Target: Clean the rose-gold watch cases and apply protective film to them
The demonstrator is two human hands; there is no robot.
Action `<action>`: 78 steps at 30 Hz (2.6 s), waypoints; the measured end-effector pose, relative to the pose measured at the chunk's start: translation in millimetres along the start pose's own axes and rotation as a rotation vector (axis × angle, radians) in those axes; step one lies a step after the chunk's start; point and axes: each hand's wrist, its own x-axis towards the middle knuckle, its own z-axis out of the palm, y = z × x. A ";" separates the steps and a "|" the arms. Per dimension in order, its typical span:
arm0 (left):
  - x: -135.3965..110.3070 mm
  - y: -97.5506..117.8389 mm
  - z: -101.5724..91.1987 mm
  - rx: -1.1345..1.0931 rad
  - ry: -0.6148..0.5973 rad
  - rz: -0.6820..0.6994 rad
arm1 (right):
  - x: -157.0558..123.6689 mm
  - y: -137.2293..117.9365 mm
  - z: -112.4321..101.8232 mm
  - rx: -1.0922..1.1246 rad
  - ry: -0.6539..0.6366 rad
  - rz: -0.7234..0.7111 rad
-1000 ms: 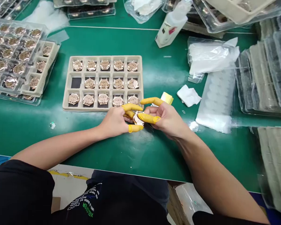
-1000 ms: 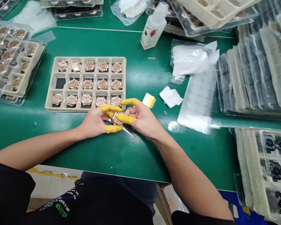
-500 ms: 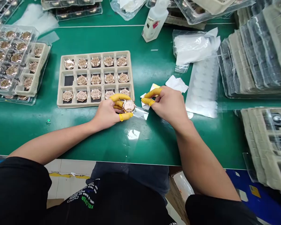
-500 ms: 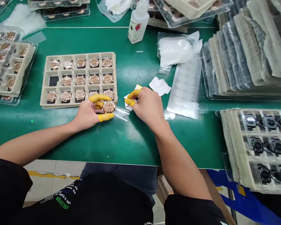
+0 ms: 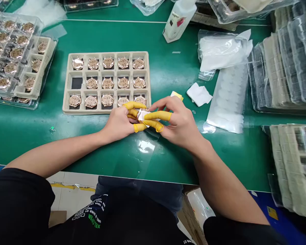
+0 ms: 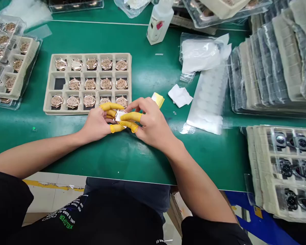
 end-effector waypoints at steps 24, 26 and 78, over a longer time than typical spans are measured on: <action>-1.0 0.4 2.1 -0.082 -0.005 -0.059 | 4.1 10.6 5.2 0.022 0.071 0.125; -1.5 0.9 2.0 -0.087 0.010 -0.065 | 3.2 10.3 4.9 0.052 0.034 0.154; -7.5 1.2 3.3 -0.093 0.010 -0.098 | 4.5 5.4 4.8 0.168 0.003 0.236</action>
